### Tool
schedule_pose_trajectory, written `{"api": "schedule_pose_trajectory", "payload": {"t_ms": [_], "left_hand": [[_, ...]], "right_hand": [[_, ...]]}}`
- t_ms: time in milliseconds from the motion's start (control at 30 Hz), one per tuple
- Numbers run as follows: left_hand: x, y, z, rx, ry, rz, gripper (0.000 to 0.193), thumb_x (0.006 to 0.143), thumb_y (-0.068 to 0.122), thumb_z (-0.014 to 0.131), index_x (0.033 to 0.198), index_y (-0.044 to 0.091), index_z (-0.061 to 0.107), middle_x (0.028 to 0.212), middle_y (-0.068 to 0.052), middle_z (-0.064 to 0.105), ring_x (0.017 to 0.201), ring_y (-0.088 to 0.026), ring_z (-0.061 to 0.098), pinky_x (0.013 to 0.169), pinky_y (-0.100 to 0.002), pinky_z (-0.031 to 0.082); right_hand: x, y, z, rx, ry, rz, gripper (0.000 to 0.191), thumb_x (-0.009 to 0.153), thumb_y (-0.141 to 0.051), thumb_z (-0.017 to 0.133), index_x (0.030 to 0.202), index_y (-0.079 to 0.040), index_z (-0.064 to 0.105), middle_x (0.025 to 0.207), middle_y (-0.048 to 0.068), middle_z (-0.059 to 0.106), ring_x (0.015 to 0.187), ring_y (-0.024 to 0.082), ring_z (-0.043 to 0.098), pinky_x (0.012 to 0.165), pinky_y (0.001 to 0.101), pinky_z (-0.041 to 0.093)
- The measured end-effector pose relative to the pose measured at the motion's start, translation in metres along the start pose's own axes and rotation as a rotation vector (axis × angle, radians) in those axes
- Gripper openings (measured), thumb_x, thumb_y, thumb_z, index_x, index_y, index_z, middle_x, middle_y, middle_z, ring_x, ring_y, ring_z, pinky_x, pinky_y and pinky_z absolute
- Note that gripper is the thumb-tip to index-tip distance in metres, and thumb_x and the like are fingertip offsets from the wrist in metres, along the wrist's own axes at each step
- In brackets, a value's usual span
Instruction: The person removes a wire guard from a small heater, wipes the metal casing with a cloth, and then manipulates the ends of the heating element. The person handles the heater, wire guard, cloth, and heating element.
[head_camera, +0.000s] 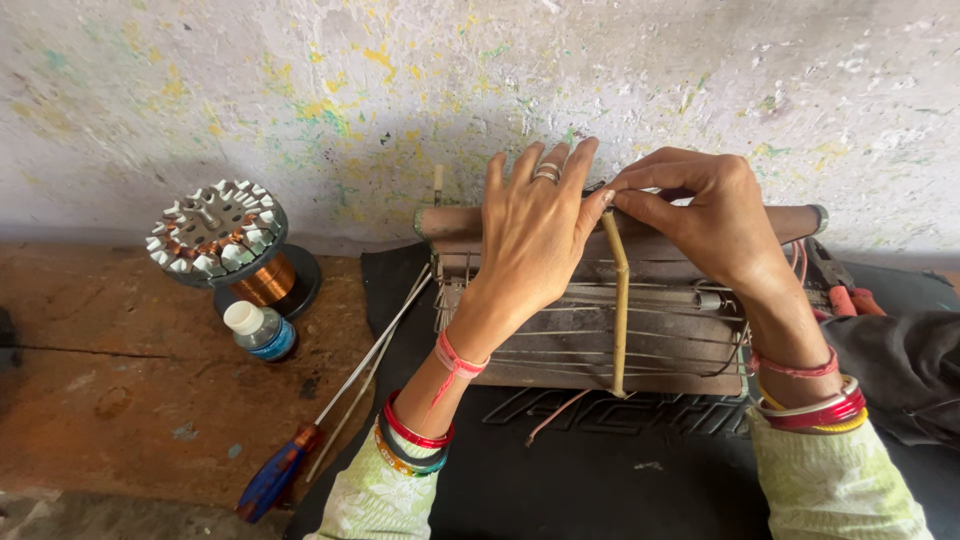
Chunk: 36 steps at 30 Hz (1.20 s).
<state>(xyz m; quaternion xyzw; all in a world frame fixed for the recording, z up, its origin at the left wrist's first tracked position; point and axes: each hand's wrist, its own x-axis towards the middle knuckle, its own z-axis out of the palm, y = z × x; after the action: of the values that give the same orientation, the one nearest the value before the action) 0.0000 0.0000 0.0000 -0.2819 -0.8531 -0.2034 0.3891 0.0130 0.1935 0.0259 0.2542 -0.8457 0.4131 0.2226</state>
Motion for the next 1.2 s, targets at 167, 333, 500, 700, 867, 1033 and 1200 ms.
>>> {"api": "schedule_pose_trajectory", "payload": {"t_ms": [167,333,500,700,867,1033,1200], "left_hand": [[-0.003,0.001,-0.006,0.007,0.003,-0.009,0.045,0.103,0.03,0.058,0.137,0.001,0.058,0.122,-0.024,0.071,0.126,-0.041,0.059,0.11,-0.061,0.033],[-0.006,0.015,-0.011,0.028,-0.01,0.002,0.045,0.103,0.03,0.058,0.136,0.0,0.059,0.12,-0.024,0.071,0.126,-0.042,0.059,0.11,-0.062,0.033],[0.012,0.004,0.017,0.021,-0.001,-0.013,0.046,0.102,0.029,0.058,0.137,0.0,0.059,0.12,-0.025,0.071,0.125,-0.042,0.059,0.11,-0.062,0.033],[0.019,0.009,0.025,0.018,-0.003,-0.002,0.045,0.102,0.029,0.058,0.137,0.0,0.059,0.119,-0.025,0.071,0.124,-0.041,0.06,0.109,-0.061,0.033],[0.007,0.005,0.01,0.014,-0.009,-0.006,0.045,0.103,0.029,0.058,0.137,0.0,0.059,0.118,-0.024,0.072,0.123,-0.04,0.06,0.108,-0.06,0.034],[-0.013,0.013,-0.013,0.012,-0.004,-0.003,0.044,0.104,0.03,0.057,0.136,0.0,0.06,0.119,-0.024,0.072,0.124,-0.04,0.06,0.108,-0.059,0.034],[-0.036,0.022,-0.037,0.02,-0.002,-0.003,0.044,0.103,0.03,0.056,0.136,0.0,0.06,0.119,-0.024,0.071,0.123,-0.041,0.06,0.108,-0.06,0.033]], "right_hand": [[0.0,-0.009,0.004,-0.038,0.001,0.006,0.016,0.09,-0.006,0.077,0.106,-0.005,0.079,0.101,0.006,0.078,0.086,0.012,0.072,0.076,0.0264,0.058],[-0.016,-0.022,-0.003,-0.057,0.018,0.045,0.017,0.09,-0.008,0.076,0.106,-0.005,0.079,0.102,0.006,0.078,0.085,0.011,0.073,0.075,0.0263,0.059],[0.008,0.004,-0.01,-0.051,-0.011,0.033,0.015,0.092,-0.011,0.076,0.106,-0.005,0.08,0.099,0.006,0.078,0.083,0.012,0.072,0.074,0.0273,0.058],[0.008,0.012,-0.018,-0.027,-0.001,0.034,0.014,0.093,-0.011,0.076,0.105,-0.005,0.079,0.099,0.007,0.078,0.084,0.011,0.071,0.074,0.027,0.058],[0.003,-0.001,-0.007,-0.022,-0.002,0.016,0.014,0.094,-0.011,0.075,0.106,-0.005,0.079,0.099,0.007,0.078,0.085,0.012,0.071,0.075,0.0271,0.058],[-0.018,-0.025,-0.001,-0.03,0.004,0.031,0.014,0.093,-0.01,0.075,0.105,-0.005,0.079,0.098,0.007,0.078,0.084,0.012,0.072,0.074,0.0276,0.058],[-0.038,-0.05,0.005,-0.03,0.0,0.009,0.013,0.094,-0.01,0.075,0.105,-0.005,0.079,0.096,0.007,0.078,0.084,0.013,0.071,0.073,0.0282,0.057]]}}
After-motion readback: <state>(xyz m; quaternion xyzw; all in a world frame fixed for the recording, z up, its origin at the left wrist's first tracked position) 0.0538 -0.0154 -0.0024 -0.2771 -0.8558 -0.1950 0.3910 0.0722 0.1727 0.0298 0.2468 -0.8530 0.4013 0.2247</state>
